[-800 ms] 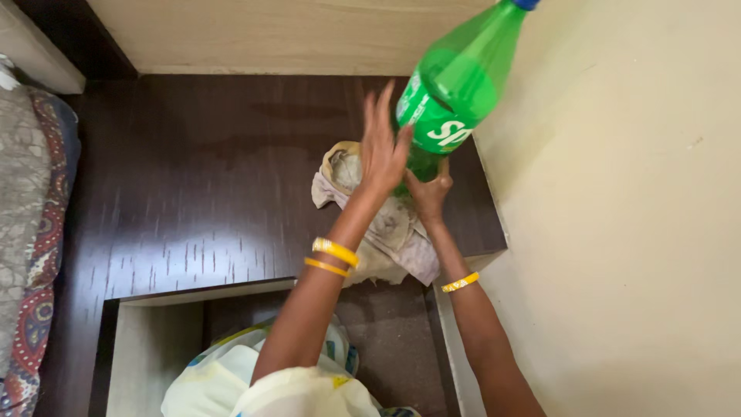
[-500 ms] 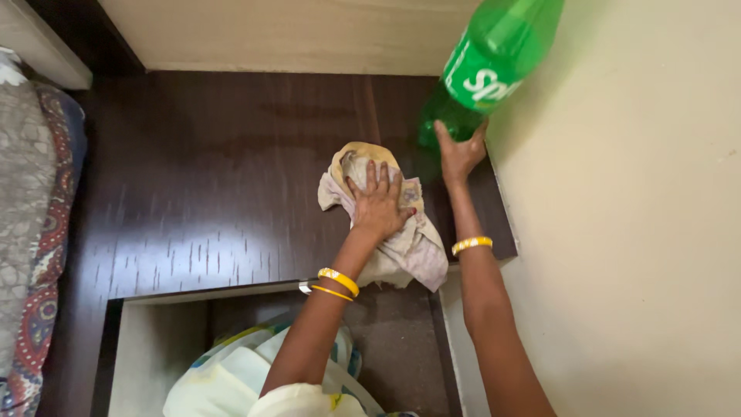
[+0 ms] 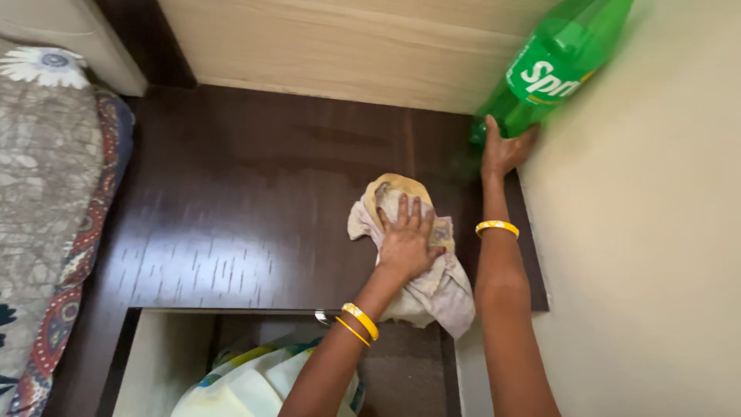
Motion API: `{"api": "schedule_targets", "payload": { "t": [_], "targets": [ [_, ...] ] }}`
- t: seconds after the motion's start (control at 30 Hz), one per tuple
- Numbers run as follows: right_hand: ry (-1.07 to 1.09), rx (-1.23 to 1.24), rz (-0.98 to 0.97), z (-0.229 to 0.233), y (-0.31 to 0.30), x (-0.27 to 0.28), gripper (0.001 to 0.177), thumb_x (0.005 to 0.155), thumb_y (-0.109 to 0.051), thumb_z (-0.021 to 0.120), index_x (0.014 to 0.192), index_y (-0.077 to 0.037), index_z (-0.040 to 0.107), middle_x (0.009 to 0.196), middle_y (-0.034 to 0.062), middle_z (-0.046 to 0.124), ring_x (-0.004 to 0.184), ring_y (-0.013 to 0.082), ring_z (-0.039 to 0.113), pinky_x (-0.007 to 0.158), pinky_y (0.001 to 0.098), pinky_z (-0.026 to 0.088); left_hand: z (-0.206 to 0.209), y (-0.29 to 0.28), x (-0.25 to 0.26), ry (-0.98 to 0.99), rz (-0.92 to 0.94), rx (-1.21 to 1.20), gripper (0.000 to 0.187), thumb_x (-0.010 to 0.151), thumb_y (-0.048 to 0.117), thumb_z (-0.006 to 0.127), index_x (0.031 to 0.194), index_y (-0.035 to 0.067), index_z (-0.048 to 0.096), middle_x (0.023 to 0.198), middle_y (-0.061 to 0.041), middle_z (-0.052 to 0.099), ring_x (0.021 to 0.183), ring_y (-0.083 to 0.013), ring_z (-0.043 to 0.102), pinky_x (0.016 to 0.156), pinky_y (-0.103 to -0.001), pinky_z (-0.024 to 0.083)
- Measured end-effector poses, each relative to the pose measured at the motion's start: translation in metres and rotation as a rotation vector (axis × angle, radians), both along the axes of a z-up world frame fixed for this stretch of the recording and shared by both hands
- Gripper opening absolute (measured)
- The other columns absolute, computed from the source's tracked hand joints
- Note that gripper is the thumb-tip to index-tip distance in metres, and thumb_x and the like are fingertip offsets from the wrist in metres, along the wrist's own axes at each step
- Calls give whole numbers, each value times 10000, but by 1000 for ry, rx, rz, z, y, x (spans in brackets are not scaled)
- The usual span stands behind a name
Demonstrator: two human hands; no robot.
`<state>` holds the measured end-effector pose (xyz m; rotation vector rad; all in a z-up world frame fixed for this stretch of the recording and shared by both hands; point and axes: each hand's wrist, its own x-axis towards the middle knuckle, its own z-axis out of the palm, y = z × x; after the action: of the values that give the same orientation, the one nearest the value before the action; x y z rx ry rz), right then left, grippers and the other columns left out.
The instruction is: The person wipes a wooden surface and bed with a cloth, then opens a drawer and rearranges various items including bottles, tubes, and containers. The person moves items from the drawer to the bed and back, organizing them.
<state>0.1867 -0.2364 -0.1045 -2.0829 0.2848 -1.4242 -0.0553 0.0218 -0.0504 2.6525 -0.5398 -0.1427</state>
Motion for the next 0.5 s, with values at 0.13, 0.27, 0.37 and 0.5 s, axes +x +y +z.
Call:
{"api": "schedule_targets", "payload": {
  "t": [0.13, 0.27, 0.37, 0.5],
  "targets": [
    [-5, 55, 9, -2, 1, 17, 987, 749, -374, 1003, 1452, 58, 461, 1421, 285, 573, 1307, 438, 563, 1122, 468, 448, 2, 1, 1, 12, -3, 0, 905, 871, 612, 619, 1571, 113, 338, 1680, -187, 171, 1567, -405, -15, 1144, -781, 22],
    [-43, 36, 6, -14, -8, 33, 1055, 719, -375, 1028, 1454, 92, 433, 1423, 306, 553, 1309, 449, 554, 1119, 460, 437, 4, 0, 1, 8, -10, -7, 896, 881, 603, 614, 1571, 104, 334, 1676, -190, 174, 1561, -415, -12, 1133, -790, 21],
    [50, 79, 60, -13, -21, 30, 1018, 737, -387, 1003, 1447, 96, 457, 1424, 294, 565, 1311, 433, 559, 1113, 448, 442, 5, 3, 1, 14, -4, -20, 902, 879, 605, 618, 1572, 100, 337, 1674, -193, 186, 1565, -419, -2, 1137, -790, 26],
    [80, 51, 183, 11, -16, -16, 898, 957, -386, 931, 1440, 169, 415, 1443, 331, 534, 1347, 417, 545, 1140, 447, 429, 0, -2, 1, -8, -1, -30, 909, 874, 599, 627, 1559, 76, 338, 1662, -206, 213, 1553, -431, 25, 1128, -795, 34]
  ]
}}
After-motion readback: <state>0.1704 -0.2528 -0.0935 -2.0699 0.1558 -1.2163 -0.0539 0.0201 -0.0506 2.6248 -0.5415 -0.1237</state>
